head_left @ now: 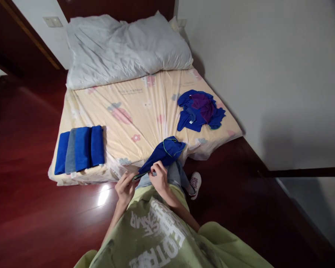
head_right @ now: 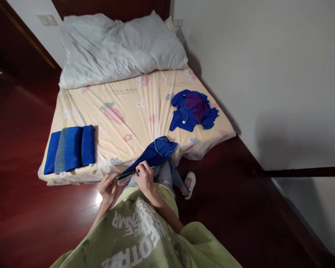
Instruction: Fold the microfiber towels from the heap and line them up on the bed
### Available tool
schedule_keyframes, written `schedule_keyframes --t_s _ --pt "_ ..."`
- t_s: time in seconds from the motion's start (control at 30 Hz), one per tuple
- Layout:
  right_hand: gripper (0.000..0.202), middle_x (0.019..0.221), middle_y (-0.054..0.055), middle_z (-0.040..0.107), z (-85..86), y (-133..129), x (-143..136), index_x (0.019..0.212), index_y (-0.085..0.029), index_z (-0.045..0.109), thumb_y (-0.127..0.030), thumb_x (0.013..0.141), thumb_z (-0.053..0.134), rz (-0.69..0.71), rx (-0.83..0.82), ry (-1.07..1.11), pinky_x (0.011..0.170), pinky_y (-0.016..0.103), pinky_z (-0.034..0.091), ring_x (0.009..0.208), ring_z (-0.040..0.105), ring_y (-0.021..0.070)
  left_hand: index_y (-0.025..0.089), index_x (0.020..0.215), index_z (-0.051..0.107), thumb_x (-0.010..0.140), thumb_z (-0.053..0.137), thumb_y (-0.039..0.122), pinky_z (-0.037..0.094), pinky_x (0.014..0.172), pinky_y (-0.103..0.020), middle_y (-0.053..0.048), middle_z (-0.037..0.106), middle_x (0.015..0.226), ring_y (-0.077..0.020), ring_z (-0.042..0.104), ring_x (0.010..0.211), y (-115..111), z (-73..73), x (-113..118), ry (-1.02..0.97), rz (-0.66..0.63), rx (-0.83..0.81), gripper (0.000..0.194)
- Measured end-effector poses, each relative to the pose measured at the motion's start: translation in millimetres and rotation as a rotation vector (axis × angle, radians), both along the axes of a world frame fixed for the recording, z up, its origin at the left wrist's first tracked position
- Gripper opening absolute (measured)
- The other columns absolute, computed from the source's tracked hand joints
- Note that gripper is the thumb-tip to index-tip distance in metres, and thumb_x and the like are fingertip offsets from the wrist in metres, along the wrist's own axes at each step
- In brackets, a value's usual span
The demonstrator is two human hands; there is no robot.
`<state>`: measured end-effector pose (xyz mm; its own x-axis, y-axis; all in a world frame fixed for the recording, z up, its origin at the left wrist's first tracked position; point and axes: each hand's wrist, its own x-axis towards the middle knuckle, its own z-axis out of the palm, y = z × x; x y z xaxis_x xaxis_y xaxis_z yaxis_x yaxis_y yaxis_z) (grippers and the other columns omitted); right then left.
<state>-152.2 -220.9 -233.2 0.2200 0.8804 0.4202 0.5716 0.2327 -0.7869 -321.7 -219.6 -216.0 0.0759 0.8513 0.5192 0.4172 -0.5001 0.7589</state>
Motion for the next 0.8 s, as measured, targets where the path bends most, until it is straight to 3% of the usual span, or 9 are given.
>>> schedule_keyframes --t_s 0.2,0.33,0.5,0.63,0.73,0.8 --pt "0.028 0.081 0.002 0.052 52.7 19 47 0.073 -0.024 0.051 0.002 0.061 0.048 -0.181 0.029 -0.060 0.075 0.029 0.045 0.078 0.054 0.0188 0.020 0.080 0.072 0.094 0.057 0.035 0.054 0.065 -0.033 -0.005 0.067 0.070 -0.0178 0.064 0.064 20 58.4 5 -0.033 0.228 0.288 0.025" --pt "0.026 0.083 0.003 0.052 69.2 35 85 0.067 -0.023 0.048 0.002 0.058 0.048 -0.233 0.062 -0.110 0.076 0.031 0.045 0.082 0.054 0.0203 0.019 0.074 0.068 0.093 0.061 0.042 0.052 0.063 -0.034 -0.004 0.064 0.064 -0.0175 0.059 0.059 50 93.9 -6 -0.076 0.342 0.403 0.031" --pt "0.028 0.086 0.005 0.060 62.6 49 130 0.072 -0.021 0.056 0.003 0.062 0.044 -0.275 0.123 -0.114 0.080 0.033 0.048 0.085 0.059 0.0212 0.016 0.078 0.066 0.094 0.059 0.050 0.048 0.063 -0.031 -0.004 0.063 0.071 -0.0170 0.059 0.067 91 128.1 -38 -0.101 0.472 0.399 0.038" --pt "0.027 0.080 0.006 0.067 50.7 43 169 0.070 -0.020 0.061 -0.001 0.074 0.042 -0.280 0.087 -0.083 0.076 0.033 0.049 0.082 0.064 0.0212 0.013 0.082 0.062 0.094 0.061 0.048 0.039 0.051 -0.023 -0.001 0.057 0.070 -0.0112 0.050 0.058 114 147.9 -69 -0.320 0.569 0.382 0.038" --pt "0.026 0.079 0.006 0.070 41.5 30 173 0.075 -0.019 0.066 -0.008 0.082 0.044 -0.116 0.001 0.015 0.074 0.032 0.051 0.079 0.067 0.0201 0.011 0.087 0.063 0.096 0.061 0.047 0.039 0.051 -0.021 0.000 0.056 0.069 -0.0092 0.048 0.057 117 155.3 -83 -0.285 0.538 0.336 0.037" --pt "0.022 0.089 0.007 0.073 31.9 25 152 0.089 -0.018 0.070 -0.015 0.088 0.048 0.050 -0.093 0.113 0.073 0.030 0.053 0.082 0.069 0.0193 0.010 0.089 0.067 0.095 0.062 0.047 0.041 0.054 -0.021 -0.002 0.061 0.074 -0.0106 0.052 0.063 111 154.7 -83 -0.145 0.447 0.264 0.038"
